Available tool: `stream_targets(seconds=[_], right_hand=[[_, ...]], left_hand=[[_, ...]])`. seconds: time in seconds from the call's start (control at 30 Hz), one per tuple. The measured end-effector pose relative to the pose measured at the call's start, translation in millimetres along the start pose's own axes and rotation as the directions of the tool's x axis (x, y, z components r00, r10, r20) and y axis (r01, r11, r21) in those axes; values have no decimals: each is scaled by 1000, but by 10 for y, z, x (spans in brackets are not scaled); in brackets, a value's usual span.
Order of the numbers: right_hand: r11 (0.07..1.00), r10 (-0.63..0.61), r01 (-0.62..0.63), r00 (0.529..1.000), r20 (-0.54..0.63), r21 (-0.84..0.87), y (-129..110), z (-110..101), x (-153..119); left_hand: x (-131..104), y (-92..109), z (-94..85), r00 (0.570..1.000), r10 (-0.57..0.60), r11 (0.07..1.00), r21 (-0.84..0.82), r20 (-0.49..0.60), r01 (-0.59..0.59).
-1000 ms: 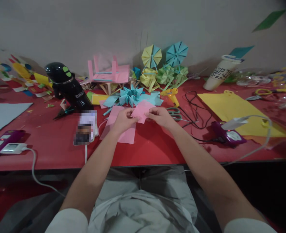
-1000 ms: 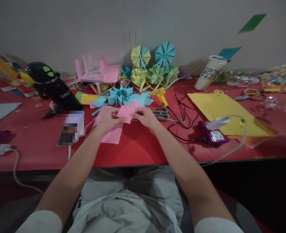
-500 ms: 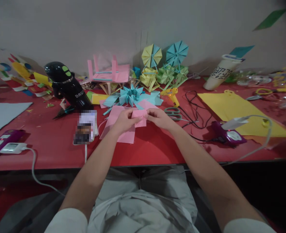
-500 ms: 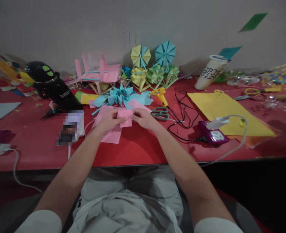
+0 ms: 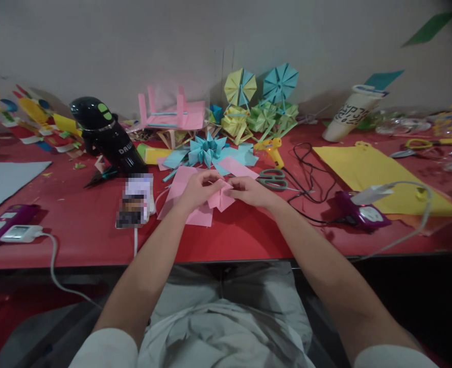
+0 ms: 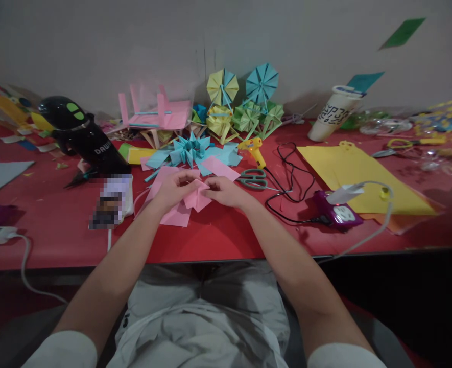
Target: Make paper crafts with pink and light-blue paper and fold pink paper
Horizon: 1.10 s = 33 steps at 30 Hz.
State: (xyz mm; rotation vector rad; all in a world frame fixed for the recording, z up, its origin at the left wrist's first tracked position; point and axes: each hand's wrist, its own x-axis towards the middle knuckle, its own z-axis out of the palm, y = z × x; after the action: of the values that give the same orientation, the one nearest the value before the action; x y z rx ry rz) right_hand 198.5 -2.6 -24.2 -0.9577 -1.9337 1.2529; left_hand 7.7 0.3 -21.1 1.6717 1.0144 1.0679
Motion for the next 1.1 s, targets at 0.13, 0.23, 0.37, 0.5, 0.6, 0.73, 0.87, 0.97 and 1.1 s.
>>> stream_targets(seconds=[0.13,0.23,0.37,0.5,0.6,0.73,0.87,0.97,1.1], right_hand=[[1000,9,-10,995,-97,-10,14,-7,16],[1000,6,-10,981,-192,-20,47,-35,33],[1000,11,-16,981,-195,-22,62,-54,32],[999,35,-37,980,-198,-5,60,-43,24],[997,71,-72,965,-253,8,76,-44,27],[998,66,-68,970,-233,0,87,-68,37],[990,-44,5,960,-278,-140,57,-84,41],[987,-61,9,948,-313,-163,41,-74,36],[997,-13,-10,957,-289,-75,52,-61,30]], left_hand=[[22,-37,-18,996,-23,998,-54,-86,18],[33,-69,-27,987,-93,990,-120,-131,78],[16,-69,-23,992,-123,986,-116,-40,118],[2,-68,-23,997,-74,996,-48,11,74],[16,-92,-38,997,-65,997,-35,-43,64],[32,-112,-49,996,-19,1000,19,-89,21],[27,-102,-37,996,6,999,43,-84,-2],[27,-97,-38,996,4,1000,30,-86,-1],[36,-100,-55,993,44,999,34,-114,-40]])
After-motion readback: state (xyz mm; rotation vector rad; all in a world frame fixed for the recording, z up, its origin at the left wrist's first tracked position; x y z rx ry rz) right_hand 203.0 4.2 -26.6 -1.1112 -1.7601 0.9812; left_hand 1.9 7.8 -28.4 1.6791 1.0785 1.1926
